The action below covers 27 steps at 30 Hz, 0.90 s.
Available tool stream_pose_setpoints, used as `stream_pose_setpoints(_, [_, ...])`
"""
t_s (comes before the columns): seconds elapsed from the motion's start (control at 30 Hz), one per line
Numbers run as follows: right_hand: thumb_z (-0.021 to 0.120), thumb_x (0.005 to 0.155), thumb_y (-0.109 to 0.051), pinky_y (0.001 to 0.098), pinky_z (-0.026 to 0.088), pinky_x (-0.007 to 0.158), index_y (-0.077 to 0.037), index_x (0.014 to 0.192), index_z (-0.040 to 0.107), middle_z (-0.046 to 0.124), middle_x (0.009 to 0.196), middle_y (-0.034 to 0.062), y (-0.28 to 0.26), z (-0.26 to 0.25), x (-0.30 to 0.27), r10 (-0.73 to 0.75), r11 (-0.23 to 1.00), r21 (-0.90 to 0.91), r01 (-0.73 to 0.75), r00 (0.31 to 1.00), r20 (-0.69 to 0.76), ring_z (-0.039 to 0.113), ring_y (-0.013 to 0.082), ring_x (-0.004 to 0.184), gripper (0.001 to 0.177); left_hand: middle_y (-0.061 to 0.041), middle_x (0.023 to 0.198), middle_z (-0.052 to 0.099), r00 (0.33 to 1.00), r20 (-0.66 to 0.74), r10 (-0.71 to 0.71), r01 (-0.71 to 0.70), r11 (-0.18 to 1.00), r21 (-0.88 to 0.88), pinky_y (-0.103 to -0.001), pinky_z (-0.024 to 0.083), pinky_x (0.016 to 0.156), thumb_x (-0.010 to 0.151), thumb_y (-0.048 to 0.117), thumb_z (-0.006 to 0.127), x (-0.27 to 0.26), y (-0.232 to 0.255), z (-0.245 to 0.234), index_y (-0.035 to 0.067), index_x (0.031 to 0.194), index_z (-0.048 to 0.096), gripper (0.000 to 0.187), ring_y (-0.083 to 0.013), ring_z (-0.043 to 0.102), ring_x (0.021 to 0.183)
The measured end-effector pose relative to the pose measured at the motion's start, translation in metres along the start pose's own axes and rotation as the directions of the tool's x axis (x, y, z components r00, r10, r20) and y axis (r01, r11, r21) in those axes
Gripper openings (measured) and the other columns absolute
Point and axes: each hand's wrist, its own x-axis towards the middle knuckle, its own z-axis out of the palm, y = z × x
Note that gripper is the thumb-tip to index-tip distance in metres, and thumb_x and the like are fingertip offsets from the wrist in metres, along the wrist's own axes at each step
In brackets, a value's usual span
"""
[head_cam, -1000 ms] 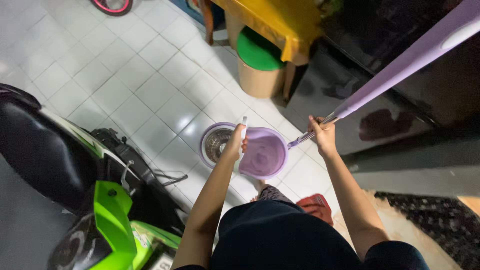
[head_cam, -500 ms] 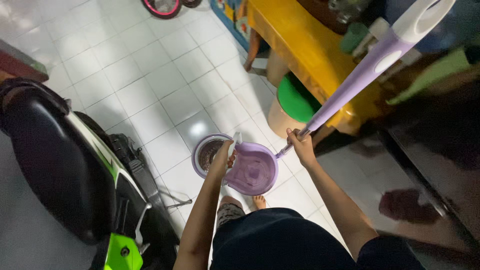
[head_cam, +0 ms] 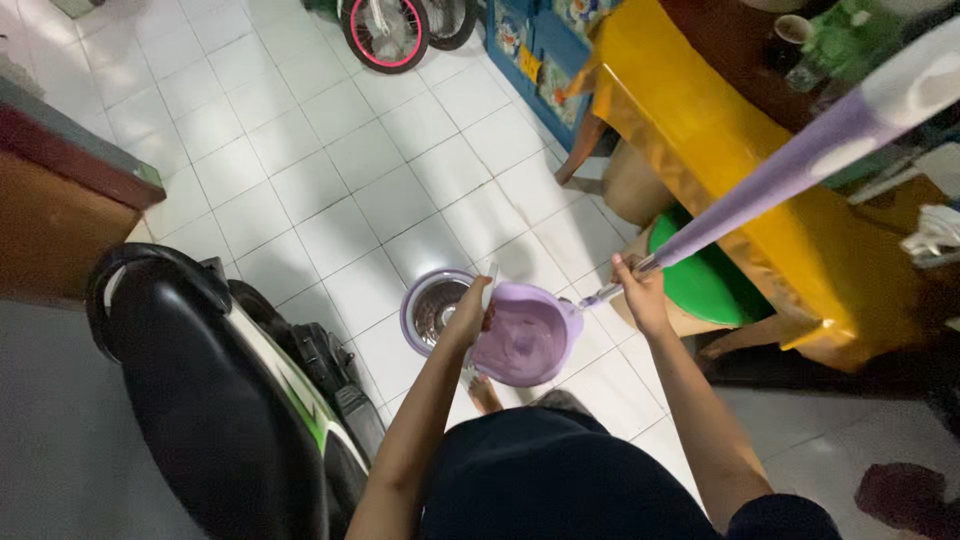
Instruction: The person carries a mop and bucket into a bathroom, fills the bucket with water using a blue scoop, and adds a cleaning agent from a small packet. They then wring the mop in the bucket and carry the equipment back to the main room.
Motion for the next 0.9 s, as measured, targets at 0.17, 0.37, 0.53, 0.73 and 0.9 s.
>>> stream_pose_setpoints(0.17, [0.070, 0.103, -0.021, 0.0289, 0.045, 0.068, -0.005, 0.074, 0.054, 0.057, 0.073, 0.0033, 0.003, 0.042, 0.032, 0.001, 0.998, 0.061, 0.002, 0.999, -0.047, 0.052, 0.0120, 0.071, 0.037, -0.001, 0.056, 0.042, 0.998, -0.015, -0.065, 0.065, 0.998, -0.025, -0.033, 0.028, 0.046, 0.093, 0.058, 0.051, 0.047, 0.027, -0.045, 0.010, 0.073, 0.056, 0.053, -0.0153, 0.035, 0.046])
stream_pose_setpoints(0.37, [0.069, 0.104, -0.021, 0.0297, 0.049, 0.072, -0.004, 0.072, 0.055, 0.058, 0.073, 0.0034, 0.017, 0.091, 0.095, 0.037, 0.996, 0.085, -0.036, 0.999, -0.003, 0.059, 0.0129, 0.074, 0.039, 0.000, 0.065, 0.048, 0.991, -0.100, -0.085, 0.087, 0.996, 0.013, -0.031, 0.032, 0.050, 0.090, 0.058, 0.044, 0.109, 0.076, -0.103, 0.019, 0.096, 0.062, 0.043, -0.0133, 0.041, 0.054])
stream_pose_setpoints(0.53, [0.071, 0.100, -0.025, 0.0309, 0.047, 0.066, -0.004, 0.070, 0.061, 0.063, 0.068, 0.0047, 0.027, 0.141, 0.154, 0.095, 0.994, -0.046, -0.098, 0.994, -0.059, 0.060, 0.0134, 0.069, 0.039, -0.002, 0.068, 0.053, 0.985, -0.105, -0.135, 0.135, 0.991, -0.005, -0.032, 0.035, 0.052, 0.095, 0.061, 0.044, 0.163, 0.100, -0.149, 0.006, 0.093, 0.061, 0.057, -0.0148, 0.045, 0.056])
stream_pose_setpoints(0.73, [0.072, 0.097, -0.031, 0.0306, 0.047, 0.062, -0.003, 0.069, 0.063, 0.065, 0.068, 0.0053, 0.028, 0.208, 0.228, 0.182, 0.980, -0.086, -0.181, 0.983, 0.001, 0.060, 0.0131, 0.066, 0.040, -0.003, 0.066, 0.049, 0.989, -0.069, -0.131, 0.127, 0.990, -0.058, -0.033, 0.035, 0.053, 0.099, 0.062, 0.043, 0.219, 0.136, -0.185, 0.005, 0.088, 0.058, 0.060, -0.0165, 0.044, 0.055])
stream_pose_setpoints(0.9, [0.073, 0.097, -0.032, 0.0291, 0.049, 0.066, -0.004, 0.072, 0.063, 0.066, 0.070, 0.0050, 0.020, 0.255, 0.282, 0.217, 0.968, -0.130, -0.216, 0.976, -0.006, 0.063, 0.0126, 0.069, 0.039, -0.001, 0.067, 0.052, 0.985, -0.128, -0.118, 0.121, 0.992, 0.019, -0.033, 0.039, 0.057, 0.096, 0.056, 0.040, 0.250, 0.186, -0.213, 0.015, 0.098, 0.063, 0.047, -0.0147, 0.047, 0.059])
